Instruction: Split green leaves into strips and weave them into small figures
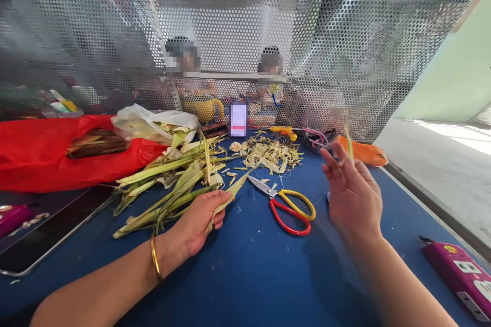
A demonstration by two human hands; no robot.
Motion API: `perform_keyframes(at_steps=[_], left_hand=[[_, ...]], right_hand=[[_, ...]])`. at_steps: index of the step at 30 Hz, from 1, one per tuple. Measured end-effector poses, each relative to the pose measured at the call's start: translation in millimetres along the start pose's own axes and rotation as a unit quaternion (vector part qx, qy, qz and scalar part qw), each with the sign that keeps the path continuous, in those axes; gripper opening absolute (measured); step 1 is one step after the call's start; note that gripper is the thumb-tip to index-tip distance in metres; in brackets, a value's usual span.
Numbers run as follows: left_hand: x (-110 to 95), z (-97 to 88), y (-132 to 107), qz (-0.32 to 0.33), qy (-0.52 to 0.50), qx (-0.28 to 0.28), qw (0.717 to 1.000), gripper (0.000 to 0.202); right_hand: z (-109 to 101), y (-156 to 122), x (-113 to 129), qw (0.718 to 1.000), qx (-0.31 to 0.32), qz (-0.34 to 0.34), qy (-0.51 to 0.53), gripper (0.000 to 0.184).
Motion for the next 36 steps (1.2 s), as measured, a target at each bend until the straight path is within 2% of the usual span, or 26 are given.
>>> perform_keyframes(at_steps=[2, 3, 4, 5, 6, 7, 8, 9, 10, 11, 12, 14, 15, 16, 17, 18, 19, 20, 21, 23, 25, 26, 28, 30, 34, 36], left_hand=[[-0.5, -2.8, 2.3, 0.004, -0.020, -0.008, 1.000, 0.030], [-1.3, -3.9, 3.2, 0.008, -0.028, -0.010, 1.000, 0.029], [-2.9, -5.1, 3.9, 0.016, -0.032, -0.013, 0.999, 0.029], [-4.9, -6.6, 4.4, 0.025, -0.036, -0.019, 0.999, 0.029], [-7.5, -8.6, 4.9, 0.036, -0.041, -0.027, 0.998, 0.029], [-10.5, -10.9, 5.1, 0.050, -0.047, -0.037, 0.997, 0.029], [-13.7, -13.3, 5.2, 0.064, -0.054, -0.047, 0.995, 0.030], [-16.7, -15.4, 5.1, 0.078, -0.059, -0.057, 0.994, 0.030], [-19.6, -16.9, 4.7, 0.093, -0.061, -0.064, 0.992, 0.030], [-22.0, -17.4, 4.2, 0.105, -0.058, -0.067, 0.991, 0.030], [-23.5, -17.1, 3.4, 0.113, -0.053, -0.068, 0.990, 0.030], [-23.5, -12.9, 1.2, 0.117, -0.041, -0.056, 0.991, 0.030], [-22.5, -9.5, -0.2, 0.113, -0.034, -0.045, 0.992, 0.030], [-21.2, -5.5, -2.0, 0.109, -0.027, -0.032, 0.993, 0.030], [-19.8, -1.4, -4.0, 0.105, -0.018, -0.018, 0.994, 0.030], [-18.8, 2.9, -6.3, 0.103, -0.006, -0.004, 0.995, 0.030], [-17.8, 7.2, -8.7, 0.102, 0.010, 0.011, 0.995, 0.030], [-17.2, 11.3, -11.1, 0.103, 0.031, 0.025, 0.994, 0.029], [-16.9, 15.2, -13.4, 0.108, 0.058, 0.039, 0.992, 0.027], [-16.5, 22.2, -17.6, 0.130, 0.132, 0.064, 0.980, 0.024], [-14.7, 28.8, -20.4, 0.155, 0.216, 0.088, 0.960, 0.021], [-12.6, 31.5, -21.1, 0.161, 0.250, 0.099, 0.950, 0.020], [-7.2, 35.1, -21.1, 0.149, 0.284, 0.118, 0.940, 0.022], [-1.9, 37.0, -20.8, 0.114, 0.269, 0.133, 0.947, 0.026], [6.3, 35.6, -21.3, 0.010, 0.164, 0.129, 0.978, 0.034], [6.9, 31.6, -20.8, -0.019, 0.115, 0.109, 0.987, 0.032]], right_hand=[[3.9, -0.4, 7.0, 0.997, 0.047, -0.021, -0.063, 0.008], [11.1, -3.5, 3.2, 0.988, 0.115, 0.009, -0.105, 0.013], [20.8, -11.3, -6.2, 0.963, 0.215, 0.070, -0.147, 0.017], [29.9, -26.4, -19.1, 0.912, 0.332, 0.153, -0.185, 0.021], [35.2, -47.7, -31.3, 0.834, 0.449, 0.239, -0.214, 0.023], [35.7, -70.1, -39.5, 0.744, 0.545, 0.308, -0.234, 0.025], [33.7, -87.7, -43.5, 0.666, 0.611, 0.350, -0.247, 0.027], [32.0, -98.2, -45.9, 0.616, 0.648, 0.366, -0.257, 0.028], [32.2, -100.1, -48.3, 0.608, 0.656, 0.361, -0.265, 0.030], [34.2, -93.5, -51.1, 0.641, 0.632, 0.340, -0.273, 0.033], [36.1, -79.7, -53.1, 0.703, 0.579, 0.305, -0.278, 0.037], [31.2, -43.9, -50.8, 0.835, 0.415, 0.204, -0.297, 0.042], [24.1, -28.2, -46.0, 0.877, 0.324, 0.141, -0.326, 0.045], [17.2, -17.5, -39.7, 0.894, 0.247, 0.075, -0.367, 0.047], [13.5, -12.5, -33.6, 0.890, 0.197, 0.016, -0.410, 0.049], [13.9, -12.2, -29.4, 0.877, 0.178, -0.031, -0.444, 0.048], [17.0, -15.4, -28.8, 0.866, 0.186, -0.054, -0.460, 0.046], [21.6, -21.3, -32.2, 0.864, 0.213, -0.047, -0.453, 0.042], [27.0, -29.6, -39.0, 0.869, 0.255, -0.010, -0.423, 0.041], [35.2, -50.5, -55.4, 0.883, 0.314, 0.118, -0.329, 0.043], [41.3, -68.5, -64.9, 0.889, 0.324, 0.212, -0.243, 0.043], [44.1, -74.8, -67.1, 0.891, 0.322, 0.235, -0.216, 0.041], [48.2, -82.2, -68.6, 0.896, 0.313, 0.250, -0.192, 0.037], [51.0, -86.6, -68.7, 0.898, 0.308, 0.254, -0.188, 0.038], [51.4, -87.9, -68.3, 0.896, 0.307, 0.266, -0.178, 0.035], [42.0, -76.7, -67.8, 0.913, 0.260, 0.270, -0.159, 0.032]])
Point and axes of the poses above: each hand's wrist, its own y-axis towards the middle knuckle, its own z-axis out of the palm, x = y × z, the point moved 7 cm from there along y, towards the middle knuckle, and after that the axes turned 4 degrees about -z, right-handed, at the moved point
